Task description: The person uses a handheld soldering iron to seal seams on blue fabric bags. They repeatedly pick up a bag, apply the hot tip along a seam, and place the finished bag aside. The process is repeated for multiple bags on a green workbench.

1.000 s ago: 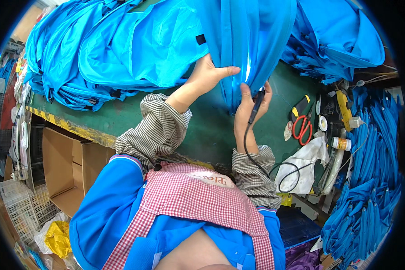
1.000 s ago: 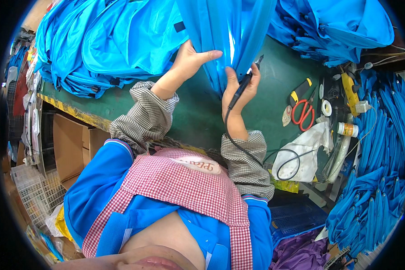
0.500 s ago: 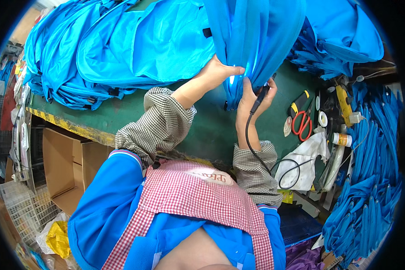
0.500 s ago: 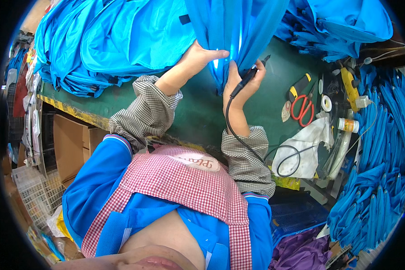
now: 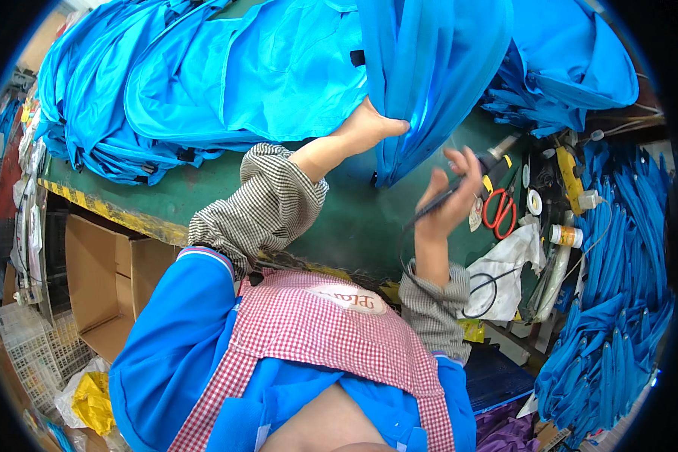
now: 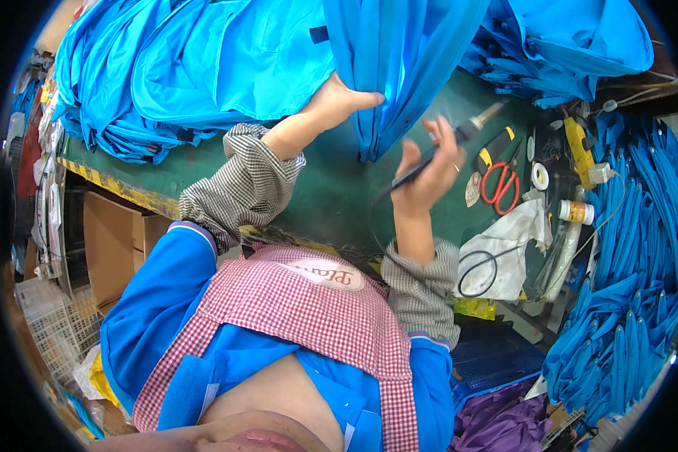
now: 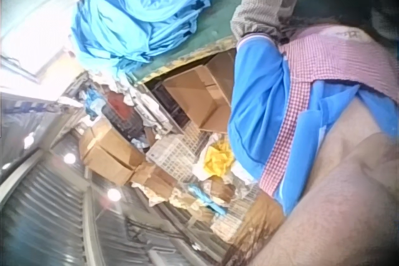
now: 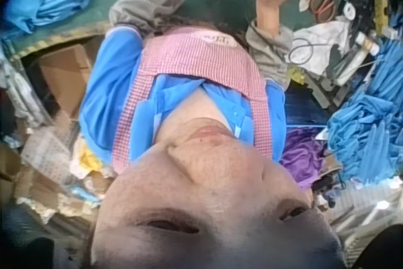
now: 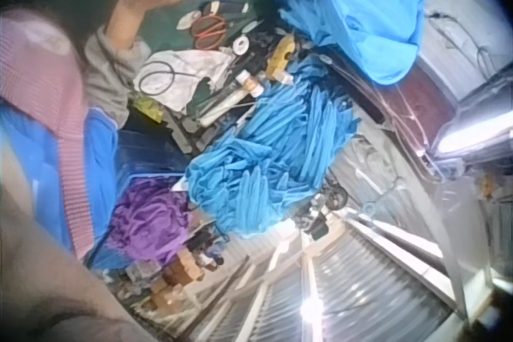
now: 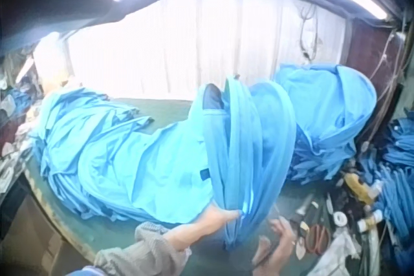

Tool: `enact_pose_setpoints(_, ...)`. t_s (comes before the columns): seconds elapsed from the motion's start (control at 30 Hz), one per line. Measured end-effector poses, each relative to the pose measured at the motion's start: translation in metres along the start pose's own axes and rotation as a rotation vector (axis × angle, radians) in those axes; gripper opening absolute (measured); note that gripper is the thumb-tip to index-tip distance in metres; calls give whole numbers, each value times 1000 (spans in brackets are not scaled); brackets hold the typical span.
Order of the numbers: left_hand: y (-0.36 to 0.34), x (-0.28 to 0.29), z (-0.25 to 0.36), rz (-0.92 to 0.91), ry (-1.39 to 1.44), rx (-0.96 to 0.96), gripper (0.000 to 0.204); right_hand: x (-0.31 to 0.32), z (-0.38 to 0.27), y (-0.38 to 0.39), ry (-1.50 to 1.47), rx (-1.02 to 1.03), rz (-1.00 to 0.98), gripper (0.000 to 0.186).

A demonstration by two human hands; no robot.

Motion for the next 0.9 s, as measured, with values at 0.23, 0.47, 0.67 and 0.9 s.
enact_pose_setpoints(0.23,1,1,4,-49,-58,-47,57,26,-52,-3,-214,141,-122,14)
enact_pose_setpoints(0.47,-1,1,0,-51,-133,-69,55,11,-50,7,-203,211,-172,12)
enact_pose_setpoints(0.67,-1,1,3,-78,-63,-95,53,-5,-54,-9,-160,127,-273,8)
enact_pose_setpoints(0.9,63,-28,-7,-441,-236,84,58,-44,-75,-67,-125,267,-61,16)
Point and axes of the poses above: each hand's wrist, its own y-axis away from the middle knuckle, its own x-axis out of the back of the hand, z = x × y, the point moved 10 cm from there along -y, towards the middle knuckle, and after that the axes turned 12 degrees about z, right-handed, at the moved point
